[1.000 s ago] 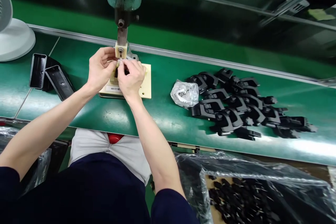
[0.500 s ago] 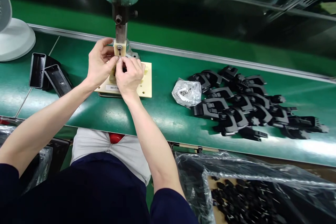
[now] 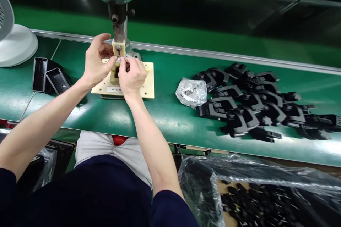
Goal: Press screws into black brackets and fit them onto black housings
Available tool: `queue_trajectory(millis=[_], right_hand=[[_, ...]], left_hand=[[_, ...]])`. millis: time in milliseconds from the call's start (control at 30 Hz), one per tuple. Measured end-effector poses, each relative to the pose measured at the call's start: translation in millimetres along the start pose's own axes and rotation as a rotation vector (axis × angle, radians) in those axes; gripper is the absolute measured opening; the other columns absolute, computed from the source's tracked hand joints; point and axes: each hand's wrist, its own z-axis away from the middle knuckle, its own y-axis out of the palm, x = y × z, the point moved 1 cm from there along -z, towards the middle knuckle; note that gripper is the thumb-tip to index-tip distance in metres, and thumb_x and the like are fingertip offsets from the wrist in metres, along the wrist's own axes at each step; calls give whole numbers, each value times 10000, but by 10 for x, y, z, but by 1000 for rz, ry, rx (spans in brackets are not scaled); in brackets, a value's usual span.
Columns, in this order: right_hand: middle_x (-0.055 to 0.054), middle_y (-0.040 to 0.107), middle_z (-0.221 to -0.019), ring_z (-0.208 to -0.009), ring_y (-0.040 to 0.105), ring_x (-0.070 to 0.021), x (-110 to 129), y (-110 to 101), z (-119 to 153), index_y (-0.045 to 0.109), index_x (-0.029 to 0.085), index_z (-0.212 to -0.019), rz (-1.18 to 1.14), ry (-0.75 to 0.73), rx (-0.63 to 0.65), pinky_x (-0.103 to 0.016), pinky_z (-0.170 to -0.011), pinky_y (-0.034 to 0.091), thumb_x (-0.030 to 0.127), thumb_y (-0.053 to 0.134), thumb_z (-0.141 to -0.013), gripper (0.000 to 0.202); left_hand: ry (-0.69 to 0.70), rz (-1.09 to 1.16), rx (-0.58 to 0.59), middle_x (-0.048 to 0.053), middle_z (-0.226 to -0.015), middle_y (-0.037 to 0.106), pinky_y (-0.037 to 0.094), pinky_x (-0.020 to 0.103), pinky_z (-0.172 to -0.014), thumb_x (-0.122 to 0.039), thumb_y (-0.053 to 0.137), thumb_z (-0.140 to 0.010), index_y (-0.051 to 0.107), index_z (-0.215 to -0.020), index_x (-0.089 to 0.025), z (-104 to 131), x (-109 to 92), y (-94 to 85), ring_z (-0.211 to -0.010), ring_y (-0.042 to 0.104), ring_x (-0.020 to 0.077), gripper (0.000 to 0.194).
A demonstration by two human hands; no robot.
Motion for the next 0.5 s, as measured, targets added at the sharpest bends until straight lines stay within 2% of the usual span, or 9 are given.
queue_trajectory(millis=[200, 267, 333, 400, 467, 500], right_hand=[[-22, 613, -726, -737, 585, -157, 26, -24, 5, 587, 189, -731, -39, 51, 69, -298, -774, 455, 322, 481, -927, 260], [-23, 625, -727, -724, 586, -153, 19, -159, -31, 606, 183, -738, -55, 68, 89, -291, -762, 460, 308, 502, -908, 236], [-28, 638, -730, -703, 586, -151, -9, -395, -179, 622, 174, -746, -52, 86, 77, -284, -734, 468, 299, 520, -885, 213], [-38, 655, -745, -690, 591, -155, -41, -687, -517, 635, 165, -769, -30, 90, 28, -284, -707, 480, 291, 528, -865, 191], [-50, 669, -772, -697, 605, -162, 6, -986, -1098, 646, 155, -810, -11, 38, -57, -293, -699, 493, 268, 526, -858, 171], [-57, 675, -794, -717, 615, -165, 101, -1131, -1467, 650, 147, -838, 3, -15, -111, -299, -713, 500, 247, 519, -862, 167]], left_hand=[[-17, 1, -11, 27, -852, 655, 509, 307, -753, -269, 609, -770, 372, -1212, -178, -30, 6, 14, -787, 638, 175, 510], [-39, 25, -27, 24, -839, 658, 502, 306, -765, -258, 609, -756, 377, -1211, -175, -38, -4, 19, -786, 640, 176, 517], [-71, 45, -49, 17, -813, 659, 497, 306, -771, -251, 598, -751, 393, -1203, -172, -37, -74, 4, -773, 644, 176, 503], [-126, 54, -68, 9, -780, 658, 496, 303, -764, -240, 570, -758, 418, -1185, -173, -16, -184, -14, -749, 645, 171, 458], [-204, 51, -64, 4, -765, 655, 502, 299, -759, -228, 534, -775, 429, -1176, -180, 18, -264, 12, -737, 644, 165, 417], [-185, 64, -88, 9, -746, 652, 509, 308, -731, -217, 528, -770, 441, -1163, -171, 29, -284, 42, -711, 643, 174, 405]])
